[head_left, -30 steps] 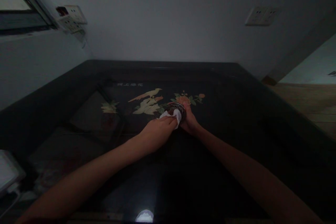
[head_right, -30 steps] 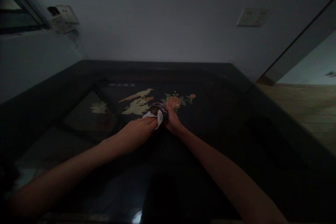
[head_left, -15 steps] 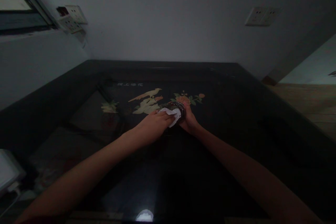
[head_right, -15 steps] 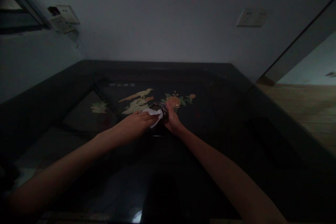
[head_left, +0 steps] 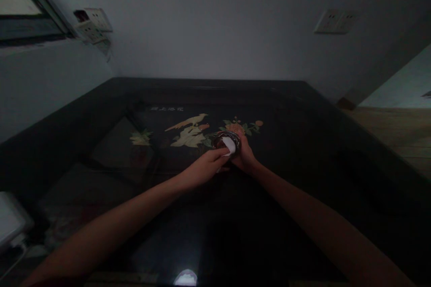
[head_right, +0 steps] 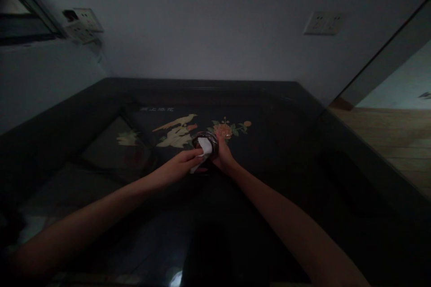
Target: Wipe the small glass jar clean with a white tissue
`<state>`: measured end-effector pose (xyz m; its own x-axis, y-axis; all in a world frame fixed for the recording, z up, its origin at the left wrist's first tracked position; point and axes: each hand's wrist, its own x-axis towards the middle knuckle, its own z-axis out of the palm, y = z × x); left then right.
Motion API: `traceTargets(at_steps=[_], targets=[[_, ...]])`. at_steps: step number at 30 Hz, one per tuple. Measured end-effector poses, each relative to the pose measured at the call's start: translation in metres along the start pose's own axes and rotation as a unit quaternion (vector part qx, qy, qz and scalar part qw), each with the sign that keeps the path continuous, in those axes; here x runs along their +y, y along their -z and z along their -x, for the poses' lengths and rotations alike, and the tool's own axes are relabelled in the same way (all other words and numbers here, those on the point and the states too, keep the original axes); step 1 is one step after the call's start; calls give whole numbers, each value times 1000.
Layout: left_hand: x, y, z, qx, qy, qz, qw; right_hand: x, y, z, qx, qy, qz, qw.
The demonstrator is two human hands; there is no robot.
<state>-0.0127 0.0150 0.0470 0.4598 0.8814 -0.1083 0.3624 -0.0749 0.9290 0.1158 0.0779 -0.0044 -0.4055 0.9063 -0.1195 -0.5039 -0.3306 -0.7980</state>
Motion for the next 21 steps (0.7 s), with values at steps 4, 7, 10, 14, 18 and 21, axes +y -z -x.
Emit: traceTargets(at_steps=[4,7,10,14,18,21], targets=[[1,0,4,12,-28,-150,988,0,-1,0,-1,-3,-4,1000],[2,6,7,2,-54,-266,962,0,0,0,-6,-9,-5,1000],[3,12,10,-9,-70,-400,914,1,1,1,-22,-16,0,1000],[6,13,14,44,-108,-568,815,5,3,-2,-30,-12,-8,999],[2,6,14,77,-112,-645,752,10,5,-6,-32,12,-12,999],[1,2,15,72,-99,-660,741,13,8,-9,-51,14,14,998]])
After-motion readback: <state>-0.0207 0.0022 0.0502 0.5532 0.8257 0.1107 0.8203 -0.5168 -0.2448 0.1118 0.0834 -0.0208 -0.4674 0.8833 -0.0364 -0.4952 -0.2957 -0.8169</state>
